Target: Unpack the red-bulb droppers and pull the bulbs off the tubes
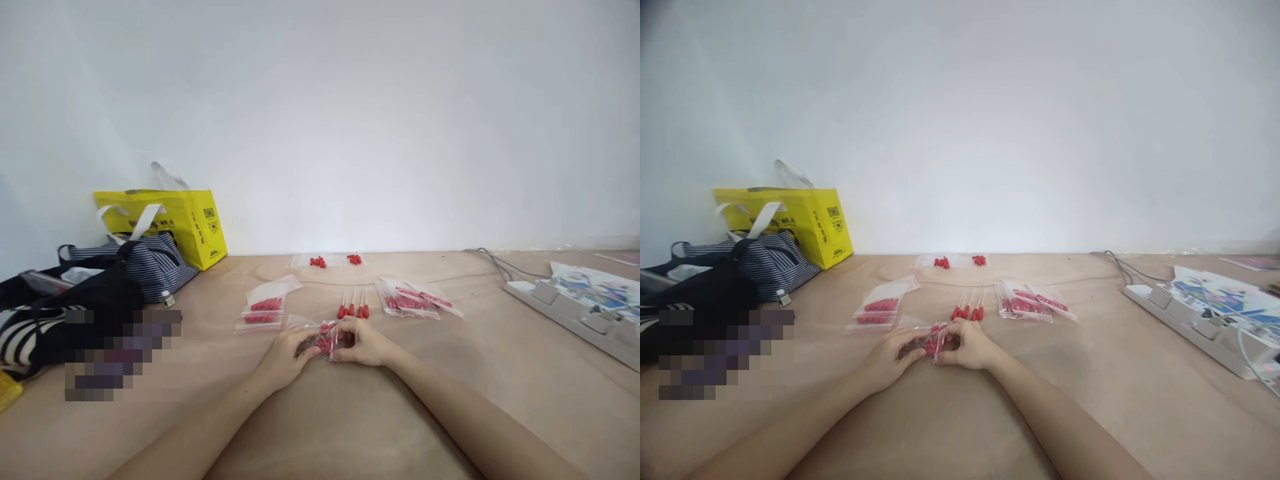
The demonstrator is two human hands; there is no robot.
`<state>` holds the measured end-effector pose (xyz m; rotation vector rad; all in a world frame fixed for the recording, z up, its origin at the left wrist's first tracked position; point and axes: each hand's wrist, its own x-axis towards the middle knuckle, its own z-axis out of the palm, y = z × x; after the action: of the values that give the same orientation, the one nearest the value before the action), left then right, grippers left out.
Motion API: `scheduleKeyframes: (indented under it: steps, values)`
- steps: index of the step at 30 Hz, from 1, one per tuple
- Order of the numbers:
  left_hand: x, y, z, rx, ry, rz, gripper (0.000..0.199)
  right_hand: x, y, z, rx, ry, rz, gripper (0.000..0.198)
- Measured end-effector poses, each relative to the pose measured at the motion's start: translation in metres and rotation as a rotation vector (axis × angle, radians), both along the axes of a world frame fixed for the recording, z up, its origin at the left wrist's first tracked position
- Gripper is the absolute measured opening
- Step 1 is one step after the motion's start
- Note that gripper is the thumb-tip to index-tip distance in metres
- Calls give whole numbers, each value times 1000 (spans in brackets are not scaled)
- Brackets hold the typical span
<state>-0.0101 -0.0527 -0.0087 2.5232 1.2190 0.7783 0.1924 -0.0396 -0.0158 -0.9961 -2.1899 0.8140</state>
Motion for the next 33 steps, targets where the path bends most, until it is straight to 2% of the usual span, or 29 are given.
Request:
scheduleKeyframes:
  steps: [4, 9, 14, 19, 22, 28, 33]
  values:
    - [-3, 2, 1, -42, -2, -7, 25, -1, -6, 4, 151, -130, -80, 23]
    - [-5, 4, 5, -75, 34, -29, 28, 0, -6, 4, 309, -244, 13, 17]
    - [-3, 4, 2, -53, 18, 38, 25, -2, -1, -1, 297, -158, 24, 20]
    - [-3, 4, 2, -31, 19, -28, 26, -6, -1, -1, 222, -57, 42, 21]
    - [-3, 4, 3, -30, 27, -48, 27, -9, 0, -6, 257, -85, -4, 15]
    - [-4, 6, 1, -45, 29, -25, 31, -6, 2, -10, 399, -283, -100, 15]
    - [-6, 7, 1, -72, 34, 10, 31, 21, 1, 1, 341, -262, -82, 12]
